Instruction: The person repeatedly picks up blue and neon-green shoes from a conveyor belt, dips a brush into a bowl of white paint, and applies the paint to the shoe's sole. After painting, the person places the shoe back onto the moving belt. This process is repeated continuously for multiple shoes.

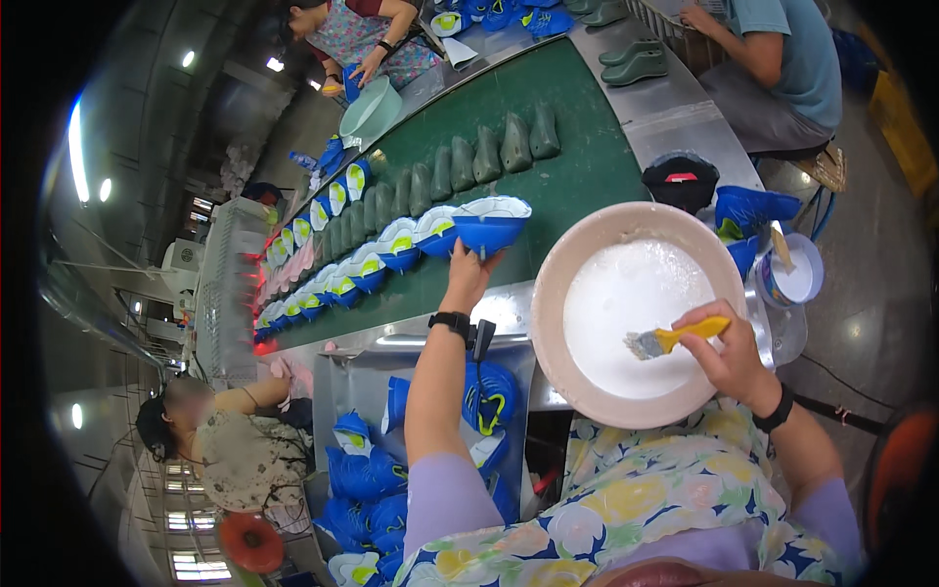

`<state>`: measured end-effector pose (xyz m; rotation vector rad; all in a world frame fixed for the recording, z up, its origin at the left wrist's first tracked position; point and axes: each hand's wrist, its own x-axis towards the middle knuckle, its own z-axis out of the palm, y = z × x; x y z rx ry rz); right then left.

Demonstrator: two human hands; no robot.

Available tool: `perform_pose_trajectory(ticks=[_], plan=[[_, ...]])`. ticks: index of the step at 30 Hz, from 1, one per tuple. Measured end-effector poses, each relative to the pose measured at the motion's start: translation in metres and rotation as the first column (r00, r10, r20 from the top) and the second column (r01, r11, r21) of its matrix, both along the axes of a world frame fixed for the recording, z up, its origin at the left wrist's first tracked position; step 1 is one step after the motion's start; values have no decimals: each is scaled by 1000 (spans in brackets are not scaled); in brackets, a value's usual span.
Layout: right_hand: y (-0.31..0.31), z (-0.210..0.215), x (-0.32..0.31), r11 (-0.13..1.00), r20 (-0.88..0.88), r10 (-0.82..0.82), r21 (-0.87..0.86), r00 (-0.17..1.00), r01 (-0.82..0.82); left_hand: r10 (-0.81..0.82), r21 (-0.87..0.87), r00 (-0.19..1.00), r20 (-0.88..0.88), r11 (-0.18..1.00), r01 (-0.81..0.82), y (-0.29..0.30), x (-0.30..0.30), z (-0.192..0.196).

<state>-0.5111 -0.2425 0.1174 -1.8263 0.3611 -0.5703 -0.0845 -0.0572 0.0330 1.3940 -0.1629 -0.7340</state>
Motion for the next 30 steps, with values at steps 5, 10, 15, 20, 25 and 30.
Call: perform_pose_trajectory(ticks=[5, 10, 15, 20, 25, 30], plan=[[2, -15, 2, 998, -95, -48, 21, 994, 50, 45, 162, 999, 31, 985, -49, -28, 58, -66], [4, -14, 8, 999, -106, 1, 47, 994, 4, 96, 552, 901, 423, 761, -340, -7, 91, -86], [8, -21, 7, 999, -96, -25, 23, 995, 27, -168, 504, 930, 327, 863, -22, 33, 24, 16], [10, 7, 20, 996, -175, 30, 88, 984, -15, -658, 586, 703, 270, 691, 422, 140, -59, 122], [19, 23, 52, 958, -232, 249, -81, 940, -274, -831, 849, 323, 453, 512, 129, 204, -153, 52], [47, 27, 66, 818, -372, 482, -132, 793, -559, -787, 856, 339, 515, 495, -150, 214, -155, 38]])
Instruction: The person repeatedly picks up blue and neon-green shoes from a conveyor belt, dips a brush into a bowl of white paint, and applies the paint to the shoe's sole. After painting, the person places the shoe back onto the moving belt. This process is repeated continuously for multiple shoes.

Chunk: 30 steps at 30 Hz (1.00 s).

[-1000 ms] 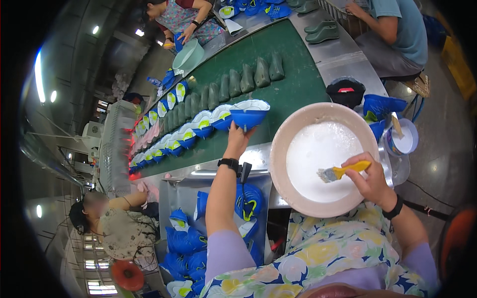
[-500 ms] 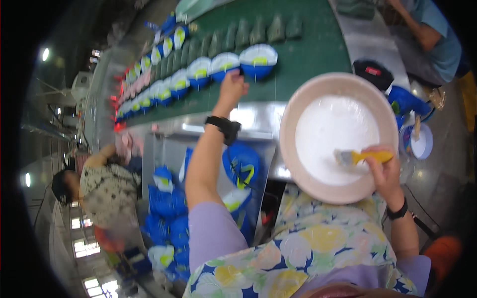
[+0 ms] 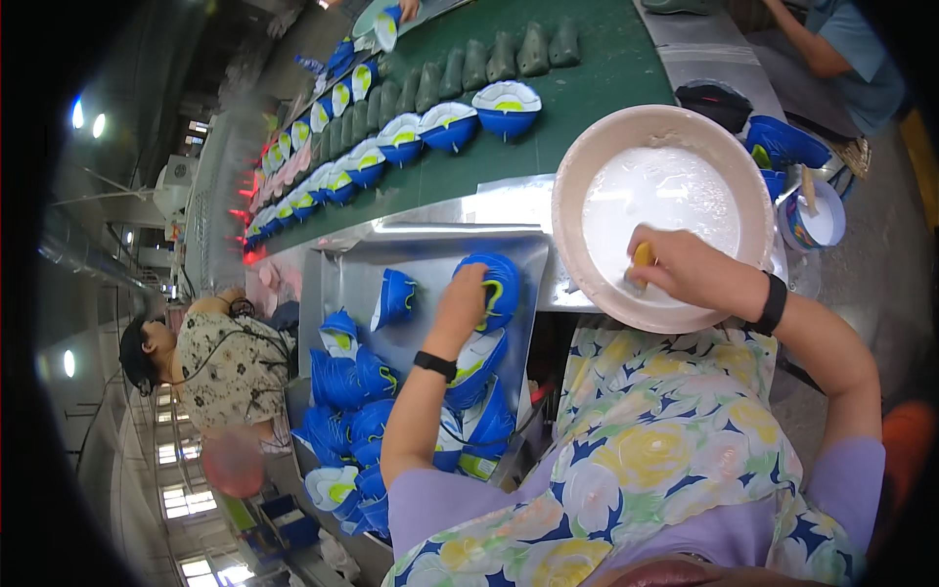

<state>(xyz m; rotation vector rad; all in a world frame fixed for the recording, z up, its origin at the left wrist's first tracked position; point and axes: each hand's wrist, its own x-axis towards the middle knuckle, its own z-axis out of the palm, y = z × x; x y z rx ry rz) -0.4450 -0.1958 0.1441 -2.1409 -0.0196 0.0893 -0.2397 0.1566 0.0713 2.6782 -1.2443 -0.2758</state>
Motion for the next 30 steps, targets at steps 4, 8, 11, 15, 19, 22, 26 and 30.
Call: perform_pose_trajectory(ticks=[4, 8, 11, 15, 19, 22, 26, 30], plan=[[-14, -1, -15, 989, 44, 46, -143, 998, -39, 156, -421, 982, -108, 888, -187, -8, 6, 78], [-49, 20, -30, 985, 153, -151, -64, 977, 163, -86, -574, 633, -769, 527, -626, -3, 28, 82], [-65, 20, -25, 966, 459, -234, 10, 857, 258, -169, -452, 437, -883, 552, -700, -62, 7, 97], [-59, 44, -10, 970, 559, -236, 84, 795, 229, -116, -323, 374, -920, 765, -557, -98, -7, 89], [-57, 40, -6, 953, 612, -282, 89, 738, 290, -282, -412, 326, -902, 787, -459, -131, -12, 89], [-58, 33, -12, 902, 601, -401, 128, 691, 412, -384, -523, 357, -852, 675, -521, -140, -19, 82], [-49, 30, -24, 824, 491, -558, 237, 669, 514, -467, -635, 434, -770, 494, -594, -148, -39, 68], [-33, 14, -25, 717, 328, -691, 420, 644, 556, -374, -730, 627, -683, 319, -605, -162, -51, 59]])
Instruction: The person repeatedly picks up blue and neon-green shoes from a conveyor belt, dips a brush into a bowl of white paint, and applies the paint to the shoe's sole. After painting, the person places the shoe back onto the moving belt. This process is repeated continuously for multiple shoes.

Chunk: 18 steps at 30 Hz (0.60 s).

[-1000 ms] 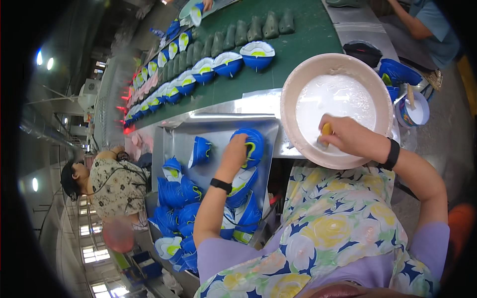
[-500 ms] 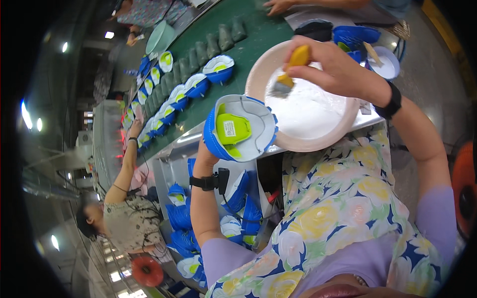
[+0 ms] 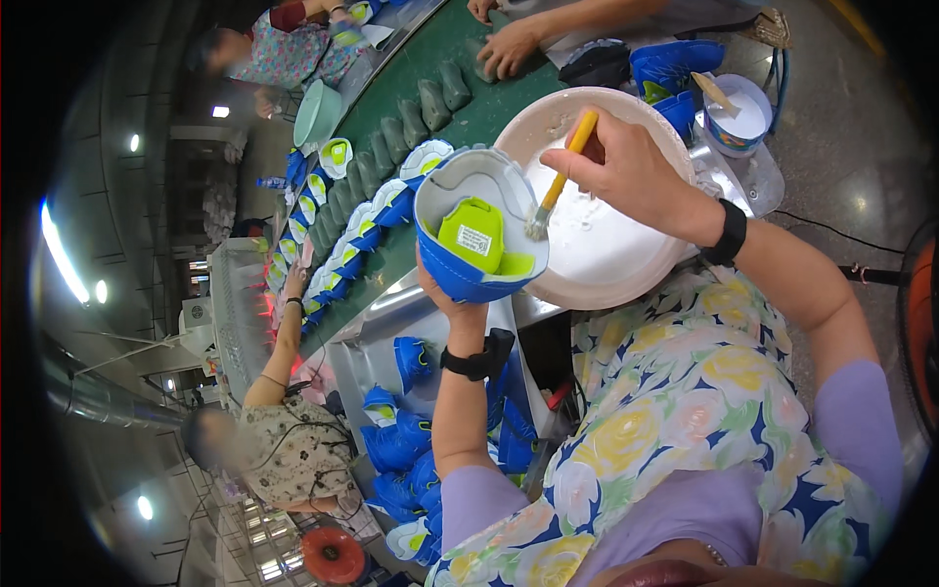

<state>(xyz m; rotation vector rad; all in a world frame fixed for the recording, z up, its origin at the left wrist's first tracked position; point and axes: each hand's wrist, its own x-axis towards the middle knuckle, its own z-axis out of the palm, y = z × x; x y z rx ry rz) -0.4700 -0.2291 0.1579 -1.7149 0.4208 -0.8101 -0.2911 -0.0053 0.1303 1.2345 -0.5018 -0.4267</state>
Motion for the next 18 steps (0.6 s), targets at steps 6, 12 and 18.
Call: perform_pose_trajectory(ticks=[6, 12, 18], plan=[[13, 1, -11, 940, -75, 131, 327, 989, -100, 107, 36, 670, 735, 980, -195, -22, -16, 13], [2, 3, -15, 951, 176, 134, 254, 975, -177, -105, 312, 731, 674, 938, -153, -13, 3, 26], [-5, 12, -17, 913, 254, 375, -268, 892, -307, -469, -240, 474, -745, 851, 466, 24, 8, -14]])
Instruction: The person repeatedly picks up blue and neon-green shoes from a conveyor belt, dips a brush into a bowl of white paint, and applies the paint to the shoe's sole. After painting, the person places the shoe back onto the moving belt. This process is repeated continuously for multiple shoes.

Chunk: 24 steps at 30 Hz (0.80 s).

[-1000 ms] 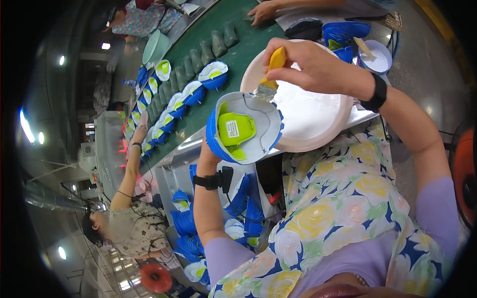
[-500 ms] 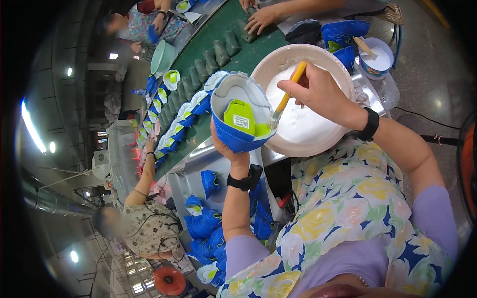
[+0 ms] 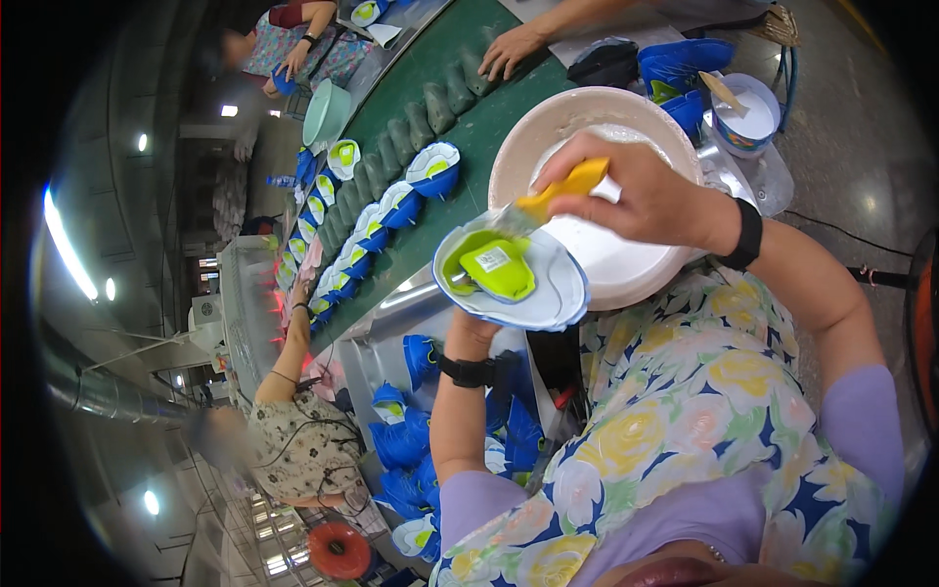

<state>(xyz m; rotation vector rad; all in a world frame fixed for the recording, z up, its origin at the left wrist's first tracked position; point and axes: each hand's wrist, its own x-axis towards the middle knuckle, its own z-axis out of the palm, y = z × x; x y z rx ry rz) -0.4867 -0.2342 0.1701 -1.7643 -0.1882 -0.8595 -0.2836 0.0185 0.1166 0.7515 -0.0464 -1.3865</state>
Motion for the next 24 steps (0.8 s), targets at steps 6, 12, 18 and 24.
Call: perform_pose_trajectory(ticks=[6, 12, 18, 24], plan=[[14, 3, 25, 951, 180, 32, -307, 983, 25, -54, -70, 960, -276, 997, 35, -10, -42, -9], [-8, 1, 18, 981, -124, -75, -187, 989, 51, 62, -29, 995, -84, 997, -64, -10, -29, -4], [-27, -3, -4, 994, -438, -1, -101, 899, -48, 108, -11, 879, 464, 993, -116, -7, -6, -4], [-19, -3, 1, 974, 2, -94, -208, 996, 93, 169, 20, 876, 452, 980, -200, -23, -19, 14]])
